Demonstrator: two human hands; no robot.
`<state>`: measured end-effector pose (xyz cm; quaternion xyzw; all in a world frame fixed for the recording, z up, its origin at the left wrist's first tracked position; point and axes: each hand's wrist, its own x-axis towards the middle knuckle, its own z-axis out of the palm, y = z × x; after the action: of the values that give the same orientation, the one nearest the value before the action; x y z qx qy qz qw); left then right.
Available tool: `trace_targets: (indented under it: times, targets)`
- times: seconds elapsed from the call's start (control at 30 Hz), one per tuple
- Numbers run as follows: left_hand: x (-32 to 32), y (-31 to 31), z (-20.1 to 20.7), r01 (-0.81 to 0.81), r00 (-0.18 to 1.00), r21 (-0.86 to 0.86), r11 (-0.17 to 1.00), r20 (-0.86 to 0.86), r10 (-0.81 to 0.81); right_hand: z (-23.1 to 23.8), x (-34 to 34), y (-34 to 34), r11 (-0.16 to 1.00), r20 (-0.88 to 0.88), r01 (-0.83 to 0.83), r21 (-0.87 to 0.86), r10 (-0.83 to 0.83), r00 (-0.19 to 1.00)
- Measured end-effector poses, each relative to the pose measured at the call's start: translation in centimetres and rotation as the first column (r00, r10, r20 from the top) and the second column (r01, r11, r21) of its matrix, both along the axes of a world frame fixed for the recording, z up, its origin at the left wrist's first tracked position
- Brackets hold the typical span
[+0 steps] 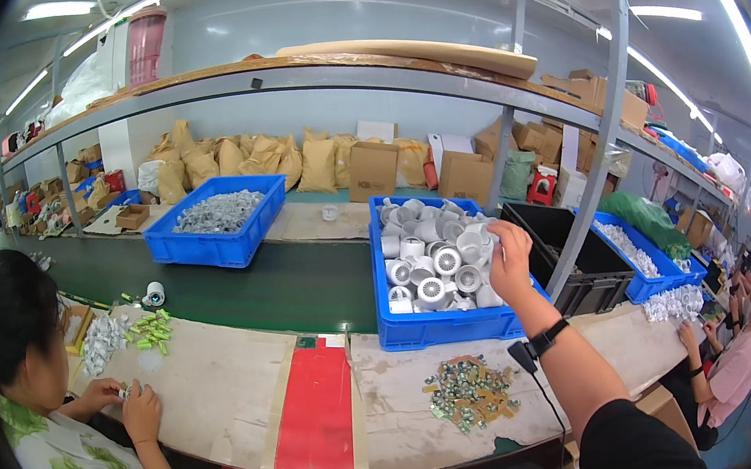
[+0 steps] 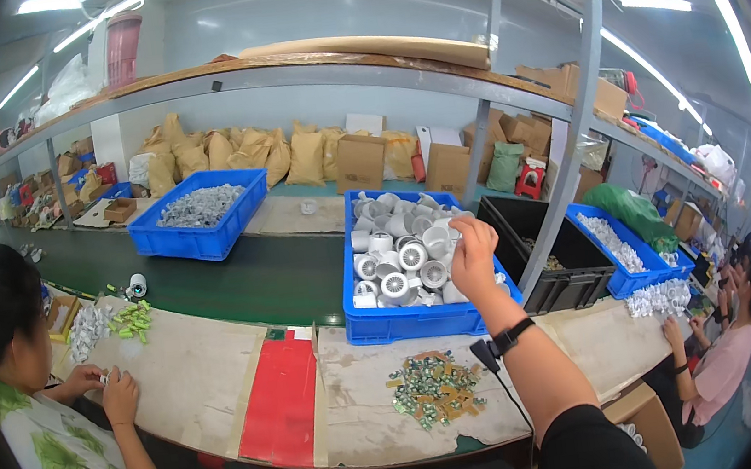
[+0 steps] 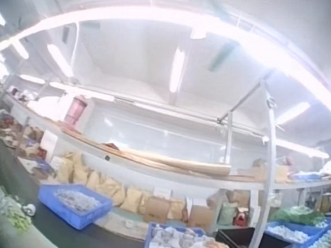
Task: Assembling small electronic components into white plastic housing units and packaging them into a box.
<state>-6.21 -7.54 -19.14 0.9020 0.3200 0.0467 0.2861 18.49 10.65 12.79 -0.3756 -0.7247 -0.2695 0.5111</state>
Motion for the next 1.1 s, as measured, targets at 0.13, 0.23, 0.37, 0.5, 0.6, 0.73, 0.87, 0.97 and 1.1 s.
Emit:
trace_targets:
  times: [0.13,0.23,0.37,0.5,0.6,0.73,0.87,0.97,1.1]
  targets:
    - [0.1,-1.8,-0.4,0.03,0.996,-0.018,0.999,-0.08,-0.031,-2.7,2.5,-5.3,0.999,-0.17,-0.007,-0.051,-0.002,0.985]
    - [0.8,-2.0,2.8,0.091,0.984,-0.012,0.996,-0.155,-0.092,-7.4,8.3,-6.1,0.998,-0.374,-0.025,-0.064,-0.001,0.927]
    - [2.3,-2.5,0.7,0.12,0.966,-0.016,0.993,-0.23,-0.12,-13.9,12.2,-7.0,0.995,-0.436,0.065,-0.071,-0.09,0.895]
    - [4.0,-5.5,-0.3,0.104,0.955,-0.069,0.992,-0.271,-0.119,-14.6,11.8,-6.0,0.991,-0.592,-0.033,-0.132,-0.052,0.804]
    - [6.0,-7.3,1.3,0.016,0.938,-0.368,0.93,-0.317,-0.141,-16.5,11.3,-5.0,0.961,-0.683,-0.157,-0.229,-0.044,0.729]
    - [6.2,-8.5,14.6,0.305,0.94,-0.557,0.772,0.048,-0.337,-16.2,10.2,-5.3,0.864,-0.808,-0.372,-0.338,-0.064,0.586]
    - [5.8,-5.0,22.3,0.629,0.777,-0.722,0.289,0.566,-0.276,-15.3,9.7,-5.9,0.816,-0.853,-0.485,-0.315,-0.019,0.522]
    - [5.6,1.4,24.3,0.583,0.646,-0.488,0.65,0.763,-0.007,-12.9,10.4,-10.0,0.795,-0.891,-0.556,-0.243,0.044,0.453]
    - [3.6,9.7,19.4,-0.125,0.29,-0.338,0.933,0.887,0.36,-8.2,13.3,-20.8,0.995,-0.237,0.021,-0.093,-0.042,0.971]
